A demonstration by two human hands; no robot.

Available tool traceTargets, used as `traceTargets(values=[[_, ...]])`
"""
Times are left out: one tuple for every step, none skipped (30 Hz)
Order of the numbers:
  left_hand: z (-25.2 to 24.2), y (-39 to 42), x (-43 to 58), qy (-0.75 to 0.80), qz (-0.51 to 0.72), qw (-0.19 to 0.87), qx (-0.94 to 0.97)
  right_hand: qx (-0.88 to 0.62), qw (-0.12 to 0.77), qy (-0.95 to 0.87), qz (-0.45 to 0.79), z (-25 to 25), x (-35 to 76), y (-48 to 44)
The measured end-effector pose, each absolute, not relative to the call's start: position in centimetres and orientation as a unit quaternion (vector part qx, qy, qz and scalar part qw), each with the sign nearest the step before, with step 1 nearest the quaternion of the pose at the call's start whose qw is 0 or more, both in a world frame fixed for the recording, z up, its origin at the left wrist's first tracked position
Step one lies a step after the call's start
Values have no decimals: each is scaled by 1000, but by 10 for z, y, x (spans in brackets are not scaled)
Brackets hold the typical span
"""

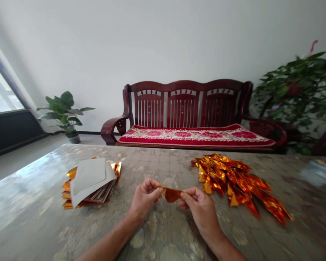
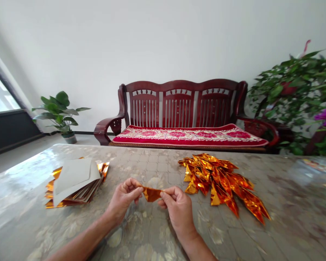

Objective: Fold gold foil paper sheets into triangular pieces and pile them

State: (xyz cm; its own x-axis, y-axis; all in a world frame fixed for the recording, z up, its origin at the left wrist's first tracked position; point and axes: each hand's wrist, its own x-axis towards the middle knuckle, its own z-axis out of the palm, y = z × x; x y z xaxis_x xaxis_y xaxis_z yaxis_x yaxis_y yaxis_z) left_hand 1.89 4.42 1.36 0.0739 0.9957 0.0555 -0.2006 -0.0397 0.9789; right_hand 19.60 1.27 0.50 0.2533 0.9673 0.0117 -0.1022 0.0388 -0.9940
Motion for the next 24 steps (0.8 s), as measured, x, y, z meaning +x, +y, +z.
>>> traceTargets(values=[[13, 44, 19, 410, 533, 564, 480, -527, 588, -413, 454, 5, 196, 13], [12, 45, 19, 410, 524, 570, 483, -528, 585, -413, 457, 6, 197, 14], [11, 45, 20, 414, 513, 573, 487, -527, 583, -411, 462, 6, 197, 15], [10, 45, 20, 422, 504, 573, 490, -525, 583, -408, 467, 5, 197, 15], [10, 45, 20, 432, 497, 569, 492, -521, 583, -405, 473, 5, 198, 16], [9, 45, 19, 442, 494, 564, 493, -516, 584, -403, 480, 4, 198, 16], [9, 45, 19, 450, 495, 557, 492, -510, 584, -401, 488, 4, 198, 16], [8, 45, 18, 456, 497, 552, 490, -503, 583, -401, 496, 3, 198, 16], [8, 45, 18, 458, 500, 550, 488, -497, 583, -400, 503, 3, 198, 16], [8, 45, 17, 460, 502, 550, 485, -492, 582, -399, 509, 3, 198, 16], [8, 45, 16, 460, 502, 552, 481, -488, 582, -399, 514, 3, 197, 16], [8, 45, 16, 460, 502, 555, 478, -486, 581, -399, 517, 3, 197, 16], [8, 44, 15, 459, 501, 559, 475, -486, 581, -399, 517, 3, 197, 16], [8, 44, 14, 459, 500, 561, 474, -487, 581, -401, 516, 4, 196, 15], [8, 43, 14, 460, 498, 562, 473, -488, 581, -403, 512, 4, 196, 15], [8, 42, 14, 461, 496, 563, 474, -489, 582, -407, 507, 4, 196, 14], [8, 42, 14, 463, 493, 561, 477, -491, 582, -411, 501, 5, 196, 14], [8, 41, 14, 465, 492, 559, 480, -494, 581, -417, 495, 5, 196, 13], [7, 40, 14, 467, 490, 555, 483, -498, 580, -424, 486, 6, 196, 11], [7, 40, 14, 468, 490, 552, 487, -502, 579, -434, 473, 6, 196, 10], [6, 40, 14, 468, 488, 548, 492, -507, 578, -446, 458, 7, 196, 10], [5, 41, 15, 468, 486, 546, 497, -512, 574, -461, 442, 7, 196, 9], [4, 42, 15, 467, 483, 544, 503, -515, 569, -479, 426, 8, 197, 9], [3, 43, 16, 466, 479, 541, 510, -516, 563, -497, 412, 7, 198, 9]])
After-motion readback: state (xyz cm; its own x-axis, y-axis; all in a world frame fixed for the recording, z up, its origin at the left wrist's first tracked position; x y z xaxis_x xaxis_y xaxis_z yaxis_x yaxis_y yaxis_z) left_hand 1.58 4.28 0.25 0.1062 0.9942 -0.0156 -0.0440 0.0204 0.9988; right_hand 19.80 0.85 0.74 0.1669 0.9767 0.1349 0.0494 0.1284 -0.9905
